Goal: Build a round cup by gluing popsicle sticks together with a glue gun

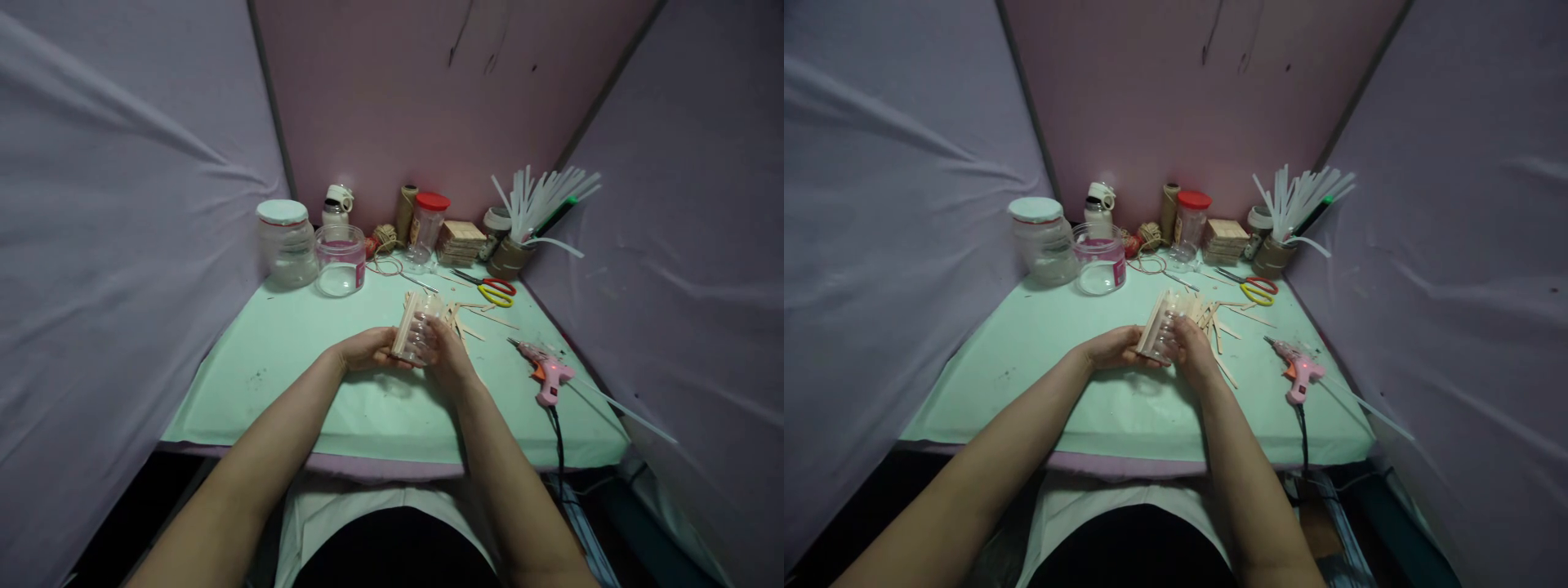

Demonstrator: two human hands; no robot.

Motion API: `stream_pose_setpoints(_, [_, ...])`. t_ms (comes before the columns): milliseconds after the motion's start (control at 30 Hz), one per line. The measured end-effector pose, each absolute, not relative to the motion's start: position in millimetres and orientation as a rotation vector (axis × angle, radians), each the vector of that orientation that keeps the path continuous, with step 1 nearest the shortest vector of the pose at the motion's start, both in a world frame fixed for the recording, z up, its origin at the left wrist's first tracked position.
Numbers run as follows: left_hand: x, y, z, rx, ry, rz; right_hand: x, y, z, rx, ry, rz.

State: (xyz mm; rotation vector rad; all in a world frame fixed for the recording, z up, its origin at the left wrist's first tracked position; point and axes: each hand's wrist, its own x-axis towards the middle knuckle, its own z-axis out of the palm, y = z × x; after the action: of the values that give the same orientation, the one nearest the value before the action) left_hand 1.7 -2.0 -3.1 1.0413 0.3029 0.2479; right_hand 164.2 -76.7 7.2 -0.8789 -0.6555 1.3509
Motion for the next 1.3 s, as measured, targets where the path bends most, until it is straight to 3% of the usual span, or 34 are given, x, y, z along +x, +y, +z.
stream_pose_setpoints(733, [6.4, -3.1, -2.1, 0.983, 0.36, 0.228, 163.2, -77.6, 5.6, -1.009, -0.799, 1.302])
stream_pose_setpoints(1067, [10.9, 1.6, 5.5, 1.07, 0.635, 0.807, 165.5, -73.6, -8.1, -1.175, -1.202, 0.8])
stream_pose_setpoints(1300, [13.0, -0.2, 0.0, 1.038, 0.612, 0.803, 160.8, -78.0, -6.5, -1.236, -1.302, 0.729])
